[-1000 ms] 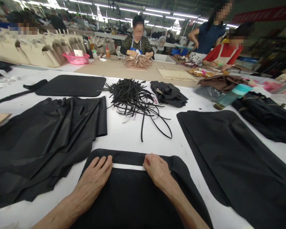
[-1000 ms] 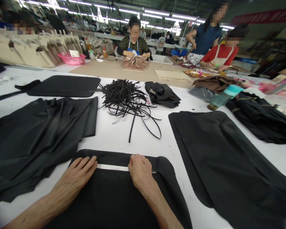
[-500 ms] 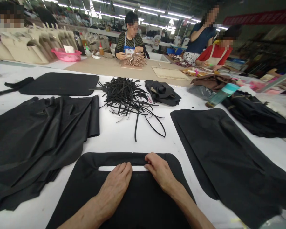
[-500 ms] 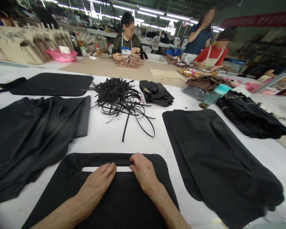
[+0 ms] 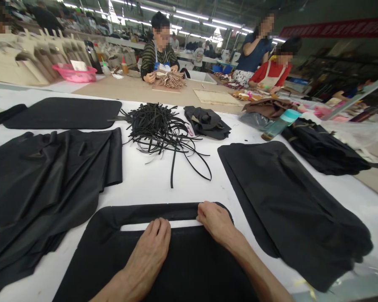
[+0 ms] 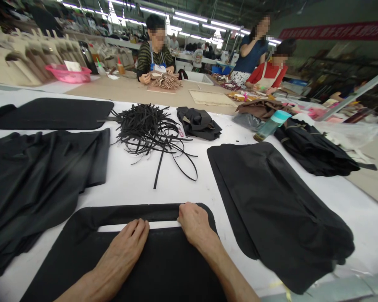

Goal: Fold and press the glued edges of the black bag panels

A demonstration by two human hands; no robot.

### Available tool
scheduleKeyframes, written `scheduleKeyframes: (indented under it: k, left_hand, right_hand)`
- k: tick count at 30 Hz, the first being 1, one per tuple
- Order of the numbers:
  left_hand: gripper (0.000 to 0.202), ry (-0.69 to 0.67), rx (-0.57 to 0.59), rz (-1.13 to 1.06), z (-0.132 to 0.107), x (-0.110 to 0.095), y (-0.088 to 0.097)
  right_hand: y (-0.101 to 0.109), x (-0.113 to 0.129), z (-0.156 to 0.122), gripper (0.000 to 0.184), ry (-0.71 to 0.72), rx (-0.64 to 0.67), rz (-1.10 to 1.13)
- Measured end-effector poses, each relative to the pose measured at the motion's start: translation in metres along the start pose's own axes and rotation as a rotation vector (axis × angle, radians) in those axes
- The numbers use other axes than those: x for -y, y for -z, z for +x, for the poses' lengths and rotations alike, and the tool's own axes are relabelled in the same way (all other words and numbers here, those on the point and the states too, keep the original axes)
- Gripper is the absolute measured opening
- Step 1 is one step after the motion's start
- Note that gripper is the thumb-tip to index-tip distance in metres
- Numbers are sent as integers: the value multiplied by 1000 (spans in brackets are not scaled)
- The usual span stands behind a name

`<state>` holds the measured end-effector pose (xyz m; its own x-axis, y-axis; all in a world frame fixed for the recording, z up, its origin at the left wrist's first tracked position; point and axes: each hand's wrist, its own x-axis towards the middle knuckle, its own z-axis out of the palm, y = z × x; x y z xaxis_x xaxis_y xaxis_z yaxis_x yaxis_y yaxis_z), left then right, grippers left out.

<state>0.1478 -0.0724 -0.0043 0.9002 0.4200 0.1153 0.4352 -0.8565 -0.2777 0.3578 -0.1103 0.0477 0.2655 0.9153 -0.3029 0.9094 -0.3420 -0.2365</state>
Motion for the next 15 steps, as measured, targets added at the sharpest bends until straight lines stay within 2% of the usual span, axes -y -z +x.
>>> scheduleKeyframes:
  k: [6, 11, 13, 15]
  left_hand:
    - [56, 31, 140, 33, 25, -10, 14]
    - [67, 38, 294, 108, 41, -22, 22]
    - [70, 27, 274, 210, 41, -28, 21]
    - [71, 19, 192, 305, 38, -33, 18]
  right_hand:
    - [9, 7, 6, 10, -54, 69, -51]
    - [8, 2, 7, 7, -122, 63, -40]
    - [8, -4, 6, 8, -147, 53, -29]
    - [8, -10, 3, 8, -165, 46, -19]
